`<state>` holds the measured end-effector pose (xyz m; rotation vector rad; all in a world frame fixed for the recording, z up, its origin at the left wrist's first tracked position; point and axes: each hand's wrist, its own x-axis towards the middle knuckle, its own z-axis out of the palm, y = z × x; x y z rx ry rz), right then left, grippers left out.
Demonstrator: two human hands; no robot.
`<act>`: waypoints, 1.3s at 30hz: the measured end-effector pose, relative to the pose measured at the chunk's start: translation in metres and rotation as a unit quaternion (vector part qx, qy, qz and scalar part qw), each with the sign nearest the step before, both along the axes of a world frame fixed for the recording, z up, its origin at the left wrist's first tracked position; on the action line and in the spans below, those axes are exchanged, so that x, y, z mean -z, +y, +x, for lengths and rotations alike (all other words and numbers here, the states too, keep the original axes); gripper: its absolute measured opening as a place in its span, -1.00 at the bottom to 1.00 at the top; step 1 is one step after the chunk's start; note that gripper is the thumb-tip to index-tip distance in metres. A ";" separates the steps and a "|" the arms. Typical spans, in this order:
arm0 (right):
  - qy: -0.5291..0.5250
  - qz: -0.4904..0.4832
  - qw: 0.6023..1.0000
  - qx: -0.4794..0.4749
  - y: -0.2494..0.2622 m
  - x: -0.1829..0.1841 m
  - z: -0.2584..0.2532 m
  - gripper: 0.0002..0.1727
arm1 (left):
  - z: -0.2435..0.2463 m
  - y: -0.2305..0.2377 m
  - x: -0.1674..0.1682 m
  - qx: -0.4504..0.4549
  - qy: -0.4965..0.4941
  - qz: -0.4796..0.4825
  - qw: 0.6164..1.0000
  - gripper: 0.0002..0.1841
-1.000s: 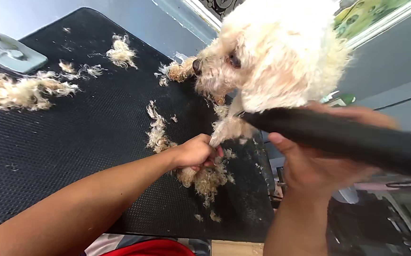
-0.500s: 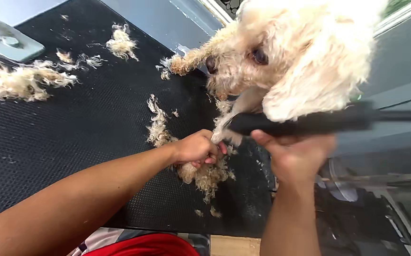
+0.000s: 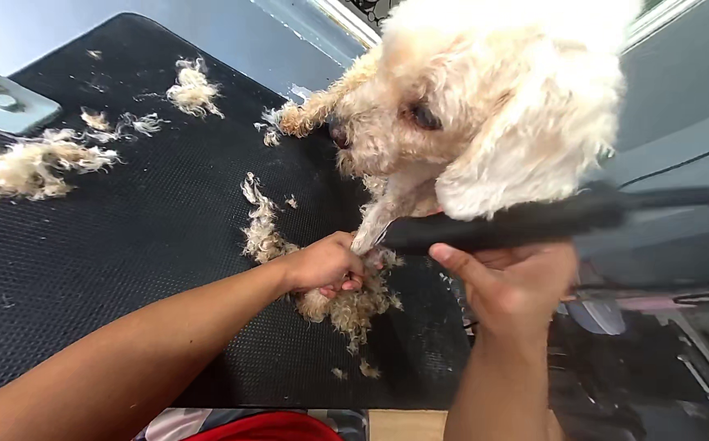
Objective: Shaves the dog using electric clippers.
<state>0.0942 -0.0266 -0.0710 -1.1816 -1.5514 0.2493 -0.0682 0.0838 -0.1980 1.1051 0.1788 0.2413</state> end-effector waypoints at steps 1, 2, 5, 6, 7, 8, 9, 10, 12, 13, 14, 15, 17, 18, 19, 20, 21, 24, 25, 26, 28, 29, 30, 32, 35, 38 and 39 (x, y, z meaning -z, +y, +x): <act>0.001 0.069 0.998 -0.010 -0.001 -0.002 0.002 -0.19 | 0.000 0.000 0.001 0.001 -0.004 -0.001 1.000 -0.72; -0.011 0.143 0.989 -0.017 0.001 -0.004 0.005 -0.18 | 0.000 0.000 0.003 0.004 -0.010 -0.004 1.000 -0.71; -0.049 0.271 0.960 -0.048 0.010 -0.010 0.019 -0.17 | -0.005 0.002 0.002 0.028 -0.003 -0.010 1.000 -0.70; -0.054 0.275 0.959 -0.050 0.013 -0.010 0.020 -0.17 | -0.008 0.004 -0.002 0.032 0.010 -0.010 0.999 -0.70; -0.046 0.267 0.961 -0.047 0.014 -0.009 0.018 -0.18 | -0.013 0.006 -0.008 0.029 0.025 -0.005 0.999 -0.72; -0.029 0.259 0.964 -0.046 0.014 -0.007 0.016 -0.18 | -0.020 0.007 -0.017 0.019 0.047 0.006 0.999 -0.73; -0.007 0.257 0.965 -0.046 0.012 -0.004 0.014 -0.18 | -0.027 0.008 -0.026 0.003 0.070 0.023 0.997 -0.74; 0.019 0.268 0.962 -0.042 0.011 0.000 0.011 -0.18 | -0.036 0.008 -0.036 -0.018 0.093 0.039 0.995 -0.75; 0.085 0.313 0.946 -0.017 0.008 0.009 0.004 -0.17 | -0.055 0.004 -0.054 -0.074 0.135 0.068 0.986 -0.76; 0.116 0.327 0.938 0.005 0.006 0.014 -0.001 -0.19 | -0.064 0.002 -0.061 -0.100 0.154 0.079 0.980 -0.77; 0.135 0.325 0.936 0.028 0.003 0.018 -0.005 -0.21 | -0.072 0.000 -0.069 -0.117 0.172 0.087 0.974 -0.79; 0.146 0.308 0.939 0.045 -0.001 0.021 -0.008 -0.24 | -0.079 -0.001 -0.077 -0.132 0.185 0.092 0.969 -0.79; 0.151 0.265 0.951 0.053 -0.008 0.023 -0.011 -0.27 | -0.089 -0.002 -0.093 -0.159 0.201 0.109 0.960 -0.80; 0.141 0.265 0.952 0.059 -0.010 0.025 -0.012 -0.24 | -0.093 -0.002 -0.100 -0.176 0.203 0.113 0.957 -0.80; 0.130 0.289 0.946 0.063 -0.010 0.025 -0.012 -0.22 | -0.097 -0.002 -0.107 -0.192 0.202 0.114 0.954 -0.79; 0.116 0.320 0.938 0.070 -0.009 0.023 -0.013 -0.20 | -0.100 -0.001 -0.114 -0.205 0.202 0.115 0.951 -0.76; 0.104 0.341 0.931 0.073 -0.007 0.018 -0.013 -0.20 | -0.101 -0.001 -0.118 -0.218 0.199 0.116 0.948 -0.72; 0.095 0.344 0.932 0.057 0.001 0.005 -0.018 -0.21 | -0.099 -0.004 -0.116 -0.232 0.194 0.125 0.945 -0.66; 0.095 0.350 0.930 0.056 0.006 0.004 -0.021 -0.21 | -0.099 -0.004 -0.112 -0.227 0.191 0.131 0.946 -0.66; 0.092 0.359 0.927 0.058 0.010 0.004 -0.023 -0.21 | -0.099 -0.004 -0.107 -0.221 0.186 0.134 0.948 -0.66; 0.081 0.355 0.930 0.056 0.018 0.008 -0.024 -0.22 | -0.101 -0.001 -0.097 -0.216 0.179 0.142 0.949 -0.66; 0.082 0.331 0.939 0.047 0.019 0.012 -0.025 -0.21 | -0.100 0.000 -0.091 -0.220 0.180 0.153 0.947 -0.67; 0.077 0.294 0.952 0.041 0.021 0.016 -0.025 -0.22 | -0.099 0.002 -0.085 -0.228 0.185 0.171 0.941 -0.70; 0.058 0.207 0.975 0.048 0.021 0.022 -0.023 -0.24 | -0.095 0.008 -0.076 -0.237 0.198 0.226 0.924 -0.73; 0.038 0.243 0.969 0.020 0.013 0.018 -0.022 -0.25 | -0.092 0.018 -0.071 -0.258 0.209 0.303 0.894 -0.72; -0.037 0.354 0.935 0.013 0.010 0.017 -0.025 -0.27 | -0.093 0.022 -0.077 -0.270 0.214 0.344 0.874 -0.72; -0.065 0.360 0.930 0.017 0.014 0.022 -0.027 -0.32 | -0.094 0.022 -0.081 -0.272 0.216 0.351 0.870 -0.71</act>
